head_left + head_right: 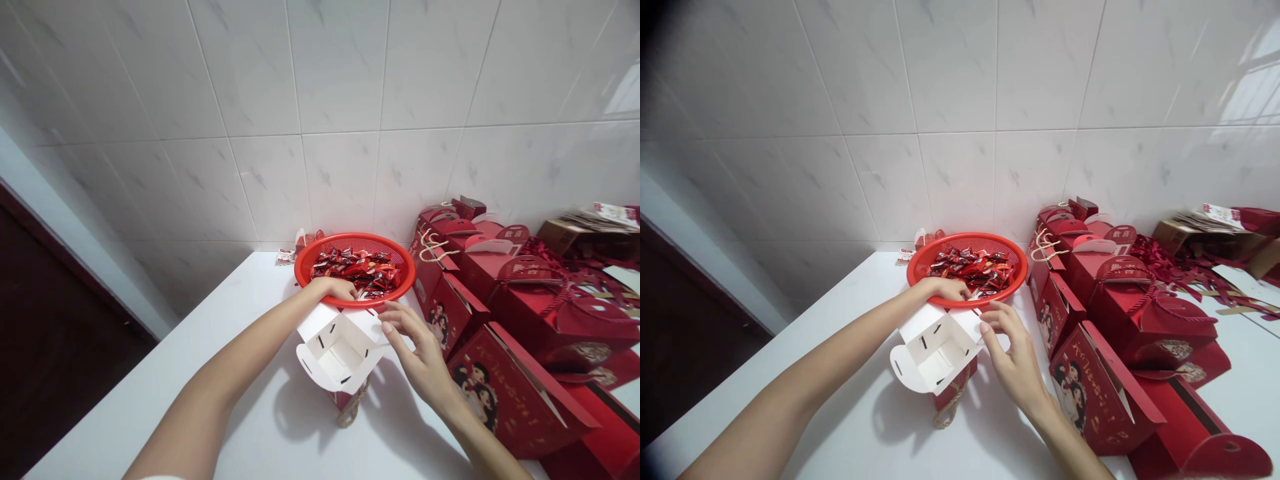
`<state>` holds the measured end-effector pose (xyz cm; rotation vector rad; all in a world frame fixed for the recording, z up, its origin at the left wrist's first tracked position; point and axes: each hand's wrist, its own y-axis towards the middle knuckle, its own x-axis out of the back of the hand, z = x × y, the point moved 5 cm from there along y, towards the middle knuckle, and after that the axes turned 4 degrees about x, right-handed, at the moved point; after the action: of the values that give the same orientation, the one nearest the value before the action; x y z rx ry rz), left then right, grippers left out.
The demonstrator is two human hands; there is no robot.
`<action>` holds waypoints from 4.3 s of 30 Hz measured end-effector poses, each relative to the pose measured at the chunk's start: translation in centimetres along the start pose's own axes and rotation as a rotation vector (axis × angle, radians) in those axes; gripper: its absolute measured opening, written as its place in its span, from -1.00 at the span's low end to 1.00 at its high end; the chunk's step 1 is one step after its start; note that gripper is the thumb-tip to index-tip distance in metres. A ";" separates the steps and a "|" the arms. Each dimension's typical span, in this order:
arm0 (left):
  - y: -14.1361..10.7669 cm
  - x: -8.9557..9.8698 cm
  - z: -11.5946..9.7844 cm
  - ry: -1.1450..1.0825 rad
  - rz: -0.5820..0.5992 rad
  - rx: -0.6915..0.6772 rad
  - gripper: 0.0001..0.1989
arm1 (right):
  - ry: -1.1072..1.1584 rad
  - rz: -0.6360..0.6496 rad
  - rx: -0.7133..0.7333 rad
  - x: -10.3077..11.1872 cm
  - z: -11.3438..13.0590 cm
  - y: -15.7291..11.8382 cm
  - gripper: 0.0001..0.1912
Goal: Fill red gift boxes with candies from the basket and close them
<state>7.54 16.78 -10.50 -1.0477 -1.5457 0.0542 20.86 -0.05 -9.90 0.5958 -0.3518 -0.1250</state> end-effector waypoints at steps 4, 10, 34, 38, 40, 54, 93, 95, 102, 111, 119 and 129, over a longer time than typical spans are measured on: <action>-0.1 0.0 0.0 0.003 0.006 0.004 -0.65 | -0.001 0.001 0.001 0.0 -0.1 0.0 -0.73; -0.6 0.2 -0.5 -0.033 -0.014 0.018 -0.57 | 0.000 -0.005 -0.003 0.0 -0.2 -0.1 -0.73; 0.1 0.0 -0.1 -0.050 -0.021 -0.082 -0.59 | 0.022 0.003 -0.031 0.0 0.0 0.0 -0.73; 0.2 0.4 -0.2 -0.025 -0.102 -0.094 -0.53 | 0.016 0.004 -0.041 0.0 -0.1 0.0 -0.72; 0.1 0.6 -0.2 -0.018 -0.146 -0.099 -0.43 | 0.020 0.007 -0.042 0.0 -0.1 -0.1 -0.72; 0.1 0.9 -0.3 0.075 -0.214 -0.056 -0.35 | 0.021 -0.010 -0.034 0.0 -0.1 0.0 -0.71; -1.7 1.6 0.8 0.151 -0.180 0.427 -0.50 | -0.009 0.004 -0.015 0.0 -0.5 -0.1 -0.72; -1.6 1.6 0.9 0.147 -0.210 0.429 -0.48 | 0.000 0.007 -0.024 0.0 -0.5 -0.1 -0.70; -0.9 1.7 1.6 0.082 -0.302 0.379 -0.42 | 0.005 0.002 -0.035 0.0 -0.5 -0.1 -0.70; -0.5 2.0 2.5 -0.088 -0.474 0.262 -0.41 | -0.004 0.008 -0.010 0.0 -0.6 -0.1 -0.73; -1.5 3.1 2.0 -0.371 -0.712 0.095 -0.66 | -0.008 0.006 -0.015 0.0 -0.6 -0.1 -0.73; -1.6 4.0 3.4 -0.654 -0.897 0.002 -0.84 | -0.007 -0.004 -0.025 0.1 -0.6 -0.1 -0.73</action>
<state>4.33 20.02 -7.49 -0.2441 -2.4889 -0.2455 21.15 0.14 -10.43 0.5714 -0.3553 -0.1348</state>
